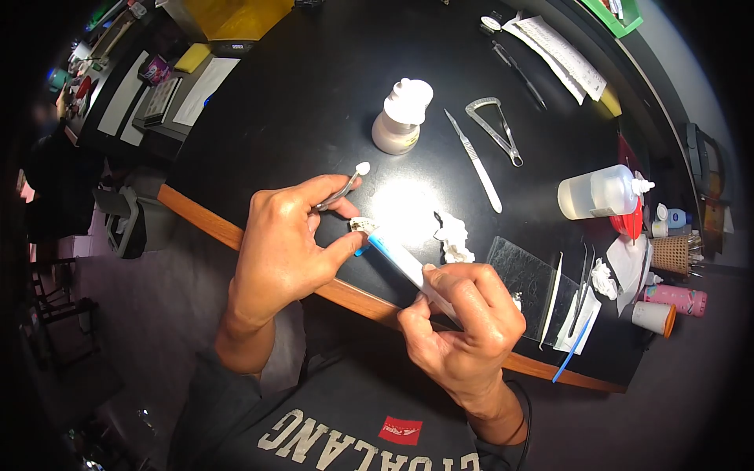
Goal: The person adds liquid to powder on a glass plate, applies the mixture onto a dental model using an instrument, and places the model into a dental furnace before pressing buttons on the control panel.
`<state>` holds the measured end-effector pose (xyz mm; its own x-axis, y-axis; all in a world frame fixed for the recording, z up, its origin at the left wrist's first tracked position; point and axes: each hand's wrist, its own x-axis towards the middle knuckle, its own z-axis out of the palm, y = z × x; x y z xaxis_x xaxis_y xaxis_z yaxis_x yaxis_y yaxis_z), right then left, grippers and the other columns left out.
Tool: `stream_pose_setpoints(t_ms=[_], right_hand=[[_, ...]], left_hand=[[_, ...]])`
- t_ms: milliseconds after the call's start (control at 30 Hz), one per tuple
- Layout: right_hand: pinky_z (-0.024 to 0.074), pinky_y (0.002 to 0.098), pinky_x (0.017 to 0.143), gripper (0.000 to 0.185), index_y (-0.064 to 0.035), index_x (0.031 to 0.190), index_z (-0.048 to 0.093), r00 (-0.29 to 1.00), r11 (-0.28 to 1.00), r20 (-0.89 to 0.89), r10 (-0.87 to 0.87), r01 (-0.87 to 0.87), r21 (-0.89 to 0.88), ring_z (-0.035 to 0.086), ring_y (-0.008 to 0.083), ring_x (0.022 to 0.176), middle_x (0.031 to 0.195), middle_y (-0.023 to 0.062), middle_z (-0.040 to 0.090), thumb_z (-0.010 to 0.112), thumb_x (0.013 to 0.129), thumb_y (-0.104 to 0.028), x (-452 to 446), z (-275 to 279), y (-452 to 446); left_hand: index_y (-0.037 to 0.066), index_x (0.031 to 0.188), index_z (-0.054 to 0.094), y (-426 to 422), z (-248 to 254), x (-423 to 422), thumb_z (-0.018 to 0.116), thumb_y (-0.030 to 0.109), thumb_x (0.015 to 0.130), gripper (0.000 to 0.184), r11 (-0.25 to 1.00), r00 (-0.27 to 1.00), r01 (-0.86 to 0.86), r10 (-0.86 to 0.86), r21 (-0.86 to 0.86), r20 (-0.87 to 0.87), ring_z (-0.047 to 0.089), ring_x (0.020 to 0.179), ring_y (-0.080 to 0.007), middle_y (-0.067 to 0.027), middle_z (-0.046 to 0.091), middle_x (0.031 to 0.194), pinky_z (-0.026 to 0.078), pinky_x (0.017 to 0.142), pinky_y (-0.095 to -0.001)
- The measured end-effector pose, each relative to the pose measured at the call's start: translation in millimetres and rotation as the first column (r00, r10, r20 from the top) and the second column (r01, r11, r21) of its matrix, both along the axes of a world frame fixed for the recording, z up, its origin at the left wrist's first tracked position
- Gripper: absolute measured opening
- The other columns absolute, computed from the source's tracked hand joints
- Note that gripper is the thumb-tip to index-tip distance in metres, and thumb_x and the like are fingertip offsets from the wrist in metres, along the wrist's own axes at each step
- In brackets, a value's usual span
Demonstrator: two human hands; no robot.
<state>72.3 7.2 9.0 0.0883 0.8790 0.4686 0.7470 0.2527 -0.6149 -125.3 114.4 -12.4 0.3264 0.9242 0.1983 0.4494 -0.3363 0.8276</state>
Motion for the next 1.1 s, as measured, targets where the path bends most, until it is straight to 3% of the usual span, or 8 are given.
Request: stream_pose_setpoints(t_ms=[167, 400, 533, 567, 700, 733, 933, 1100], right_hand=[[0.0571, 0.0316, 0.059, 0.025, 0.0054, 0.095, 0.075, 0.997, 0.997, 0.019, -0.078, 0.078, -0.006, 0.072, 0.0221, 0.07, 0.088, 0.0138, 0.072, 0.073, 0.07, 0.007, 6, 6, 0], [0.0508, 0.0419, 0.085, 0.026, -0.0029, 0.106, 0.077, 0.949, 0.993, 0.293, -0.117, 0.114, 0.027, 0.064, 0.0293, 0.093, 0.102, 0.01, 0.075, 0.085, 0.081, -0.006, 13, -8, 17], [0.0477, 0.044, 0.086, 0.03, -0.0038, 0.11, 0.078, 0.924, 0.986, 0.348, -0.157, 0.126, 0.113, 0.061, 0.031, 0.098, 0.11, 0.0123, 0.071, 0.087, 0.082, -0.01, -6, 7, 11], [0.048, 0.0426, 0.082, 0.031, -0.0028, 0.11, 0.078, 0.952, 0.985, 0.292, -0.097, 0.049, 0.166, 0.061, 0.0321, 0.095, 0.11, 0.0143, 0.07, 0.088, 0.082, -0.01, -8, 10, 7], [0.0561, 0.043, 0.083, 0.03, 0.0025, 0.111, 0.075, 0.952, 0.967, -0.177, 0.249, -0.254, -0.003, 0.07, 0.0331, 0.094, 0.107, 0.0162, 0.074, 0.086, 0.086, -0.01, -38, 12, -10], [0.0574, 0.0443, 0.087, 0.03, 0.0037, 0.112, 0.073, 0.923, 0.955, -0.264, 0.28, -0.295, -0.02, 0.072, 0.0339, 0.097, 0.107, 0.017, 0.075, 0.085, 0.087, -0.01, -47, 10, -11], [0.0617, 0.0396, 0.075, 0.024, 0.0057, 0.117, 0.067, 0.766, 0.965, -0.615, 0.187, -0.26, -0.031, 0.078, 0.0324, 0.085, 0.099, 0.0223, 0.075, 0.074, 0.095, 0.0, -66, -7, -18], [0.0607, 0.0293, 0.068, 0.017, 0.0056, 0.121, 0.068, 0.68, 0.969, -0.733, 0.038, -0.203, -0.138, 0.073, 0.0155, 0.078, 0.095, 0.0124, 0.075, 0.066, 0.106, -0.003, -38, -8, -25]], left_hand=[[-0.003, 0.12, 0.076, -2, 5, 0, 0.095, 0.005, 0.072, 0.052, 1.0, 0.999, -0.013, 0.013, -0.011, -0.03, 0.048, 0.053, -0.0075, -0.0096, 0.08, 0.09, 0.039, 0.049, -0.027], [-0.002, 0.131, 0.075, -7, 18, -12, 0.097, 0.007, 0.069, 0.066, 0.996, 0.999, -0.038, 0.038, 0.08, 0.006, 0.049, 0.068, -0.0071, -0.0076, 0.081, 0.099, 0.044, 0.061, -0.0247], [-0.007, 0.142, 0.066, -21, 18, -27, 0.076, 0.001, 0.098, 0.047, 0.965, 0.949, 0.087, -0.005, -0.248, 0.315, 0.049, 0.072, -0.003, -0.0082, 0.08, 0.103, 0.043, 0.066, -0.0192], [-0.01, 0.145, 0.062, -26, 32, -29, 0.06, 0.002, 0.109, 0.038, 0.948, 0.953, 0.139, -0.049, -0.286, 0.298, 0.052, 0.076, -0.0021, -0.0107, 0.08, 0.108, 0.044, 0.068, -0.0175], [-0.011, 0.143, 0.062, -52, 39, -13, 0.057, 0.013, 0.114, 0.038, 0.965, 0.884, 0.139, -0.019, -0.223, 0.466, 0.058, 0.079, -0.0042, -0.0144, 0.08, 0.111, 0.049, 0.071, -0.0195], [-0.012, 0.141, 0.063, -62, 40, -7, 0.057, 0.009, 0.113, 0.035, 0.957, 0.824, 0.141, 0.029, -0.254, 0.566, 0.07, 0.1, -0.0113, -0.0148, 0.08, 0.114, 0.056, 0.09, -0.0245], [-0.013, 0.139, 0.065, -90, 34, 14, 0.063, 0.006, 0.108, 0.036, 0.982, 0.877, -0.006, 0.095, -0.187, 0.47, 0.072, 0.121, -0.0204, -0.022, 0.08, 0.121, 0.055, 0.101, -0.0317], [-0.011, 0.153, 0.052, -74, 23, 2, 0.086, 0.009, 0.088, 0.076, 0.997, 0.92, 0.013, -0.04, 0.072, 0.391, 0.074, 0.112, -0.0272, -0.0217, 0.076, 0.133, 0.055, 0.102, -0.0362]])
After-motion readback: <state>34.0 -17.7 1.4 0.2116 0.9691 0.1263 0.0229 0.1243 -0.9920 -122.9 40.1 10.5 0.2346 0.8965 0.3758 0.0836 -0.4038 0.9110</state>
